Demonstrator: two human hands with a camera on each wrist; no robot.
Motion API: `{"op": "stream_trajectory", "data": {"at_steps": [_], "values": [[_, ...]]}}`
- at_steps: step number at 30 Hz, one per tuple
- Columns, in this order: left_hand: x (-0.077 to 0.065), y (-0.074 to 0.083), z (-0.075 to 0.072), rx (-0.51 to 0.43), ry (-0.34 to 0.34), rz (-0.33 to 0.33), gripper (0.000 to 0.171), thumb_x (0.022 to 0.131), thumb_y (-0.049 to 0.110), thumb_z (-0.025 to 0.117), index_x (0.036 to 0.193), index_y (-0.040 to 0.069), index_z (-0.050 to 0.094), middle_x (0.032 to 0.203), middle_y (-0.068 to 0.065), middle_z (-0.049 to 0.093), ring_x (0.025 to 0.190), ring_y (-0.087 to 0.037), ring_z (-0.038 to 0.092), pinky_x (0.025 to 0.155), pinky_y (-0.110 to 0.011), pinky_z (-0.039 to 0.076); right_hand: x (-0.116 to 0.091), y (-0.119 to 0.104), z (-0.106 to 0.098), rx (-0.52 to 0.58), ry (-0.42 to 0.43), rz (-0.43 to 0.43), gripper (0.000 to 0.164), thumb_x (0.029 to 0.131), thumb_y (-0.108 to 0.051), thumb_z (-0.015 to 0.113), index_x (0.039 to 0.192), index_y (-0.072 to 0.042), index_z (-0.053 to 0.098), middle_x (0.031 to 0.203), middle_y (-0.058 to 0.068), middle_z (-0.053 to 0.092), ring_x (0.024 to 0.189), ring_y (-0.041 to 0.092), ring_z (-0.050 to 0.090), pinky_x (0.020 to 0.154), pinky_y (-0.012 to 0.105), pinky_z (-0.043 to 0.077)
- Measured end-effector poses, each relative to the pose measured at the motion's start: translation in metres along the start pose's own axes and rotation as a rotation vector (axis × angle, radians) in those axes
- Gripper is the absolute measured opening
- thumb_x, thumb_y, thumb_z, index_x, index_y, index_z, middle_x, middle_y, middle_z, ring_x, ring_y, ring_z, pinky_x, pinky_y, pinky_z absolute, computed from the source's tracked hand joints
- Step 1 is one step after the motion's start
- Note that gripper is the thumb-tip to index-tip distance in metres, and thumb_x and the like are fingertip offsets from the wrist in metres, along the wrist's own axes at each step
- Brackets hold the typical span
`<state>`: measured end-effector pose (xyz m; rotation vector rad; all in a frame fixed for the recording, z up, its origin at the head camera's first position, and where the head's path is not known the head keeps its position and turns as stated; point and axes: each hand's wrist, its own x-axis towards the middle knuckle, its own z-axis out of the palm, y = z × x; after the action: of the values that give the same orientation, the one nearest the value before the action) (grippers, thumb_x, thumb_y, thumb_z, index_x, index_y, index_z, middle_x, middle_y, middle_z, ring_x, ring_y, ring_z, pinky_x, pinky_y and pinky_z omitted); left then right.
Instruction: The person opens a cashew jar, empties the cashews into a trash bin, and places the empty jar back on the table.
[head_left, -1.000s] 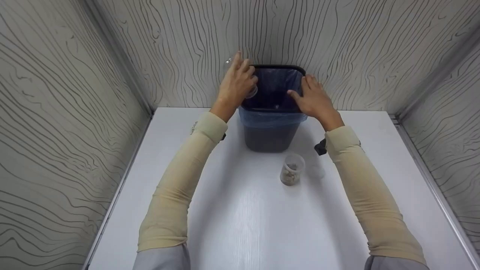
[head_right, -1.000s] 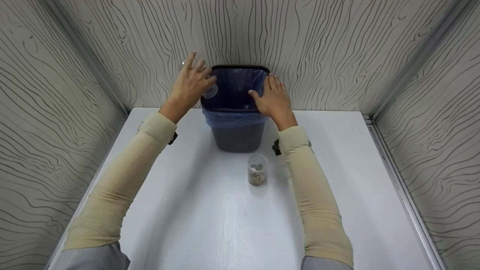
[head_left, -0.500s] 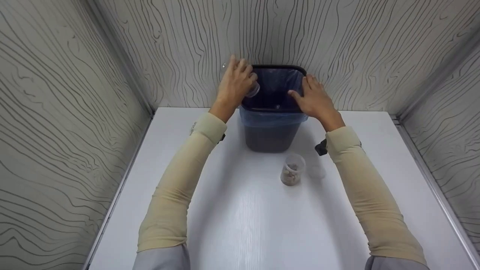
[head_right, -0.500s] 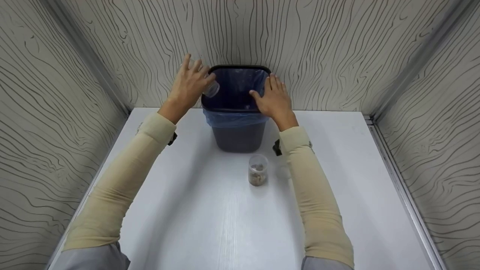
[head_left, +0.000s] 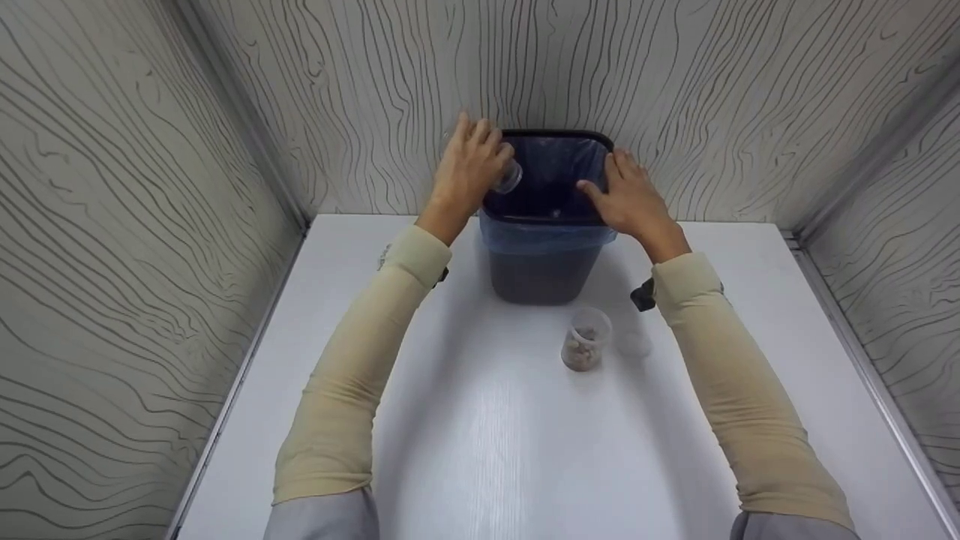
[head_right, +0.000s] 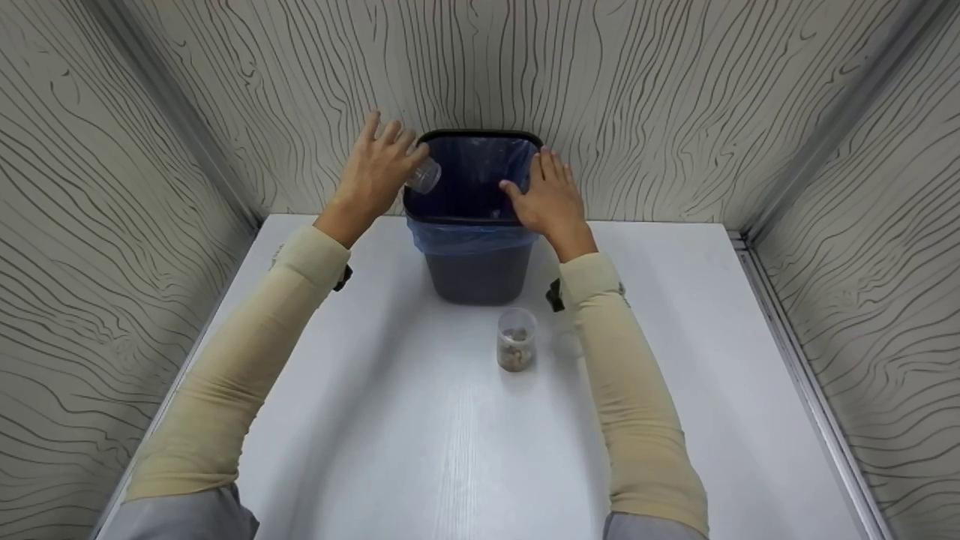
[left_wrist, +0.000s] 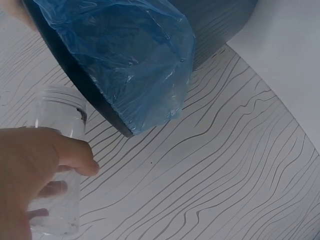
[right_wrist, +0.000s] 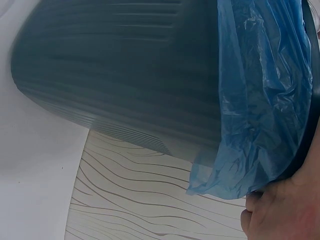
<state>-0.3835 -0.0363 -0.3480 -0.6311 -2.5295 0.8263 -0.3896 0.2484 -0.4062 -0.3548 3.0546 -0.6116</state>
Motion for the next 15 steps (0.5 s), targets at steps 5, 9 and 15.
{"op": "stream_trajectory", "data": {"at_steps": [5,9,15], "values": [[-0.0021,-0.0010,0.0008,-0.002,0.000,-0.003,0.059,0.100,0.021,0.074,0.153,0.022,0.048,0.159,-0.009,0.051,0.148,-0.031,0.044,0.127,-0.053,0.032,0.0005,-0.0001,-0.0007,-0.002,-0.005,0.000,0.093,0.111,-0.063,0.028,0.167,0.006,0.003,0.177,0.028,-0.003,0.166,0.044,-0.005,0.134,0.057,-0.001],[-0.0035,-0.0009,0.0021,-0.011,0.008,-0.016,0.058,0.100,0.022,0.074,0.152,0.022,0.048,0.153,-0.008,0.054,0.144,-0.031,0.047,0.125,-0.053,0.035,0.0010,-0.0003,-0.0018,-0.016,-0.013,-0.008,0.094,0.111,-0.065,0.026,0.167,0.007,0.003,0.176,0.029,-0.003,0.165,0.045,-0.004,0.133,0.058,0.000],[-0.0054,-0.0012,0.0029,-0.030,0.020,-0.024,0.055,0.100,0.021,0.074,0.149,0.021,0.050,0.146,-0.009,0.058,0.139,-0.031,0.051,0.120,-0.052,0.039,0.0015,0.0000,-0.0015,-0.012,-0.008,-0.012,0.094,0.111,-0.064,0.027,0.167,0.007,0.004,0.176,0.030,-0.002,0.165,0.045,-0.004,0.133,0.058,0.002]]}}
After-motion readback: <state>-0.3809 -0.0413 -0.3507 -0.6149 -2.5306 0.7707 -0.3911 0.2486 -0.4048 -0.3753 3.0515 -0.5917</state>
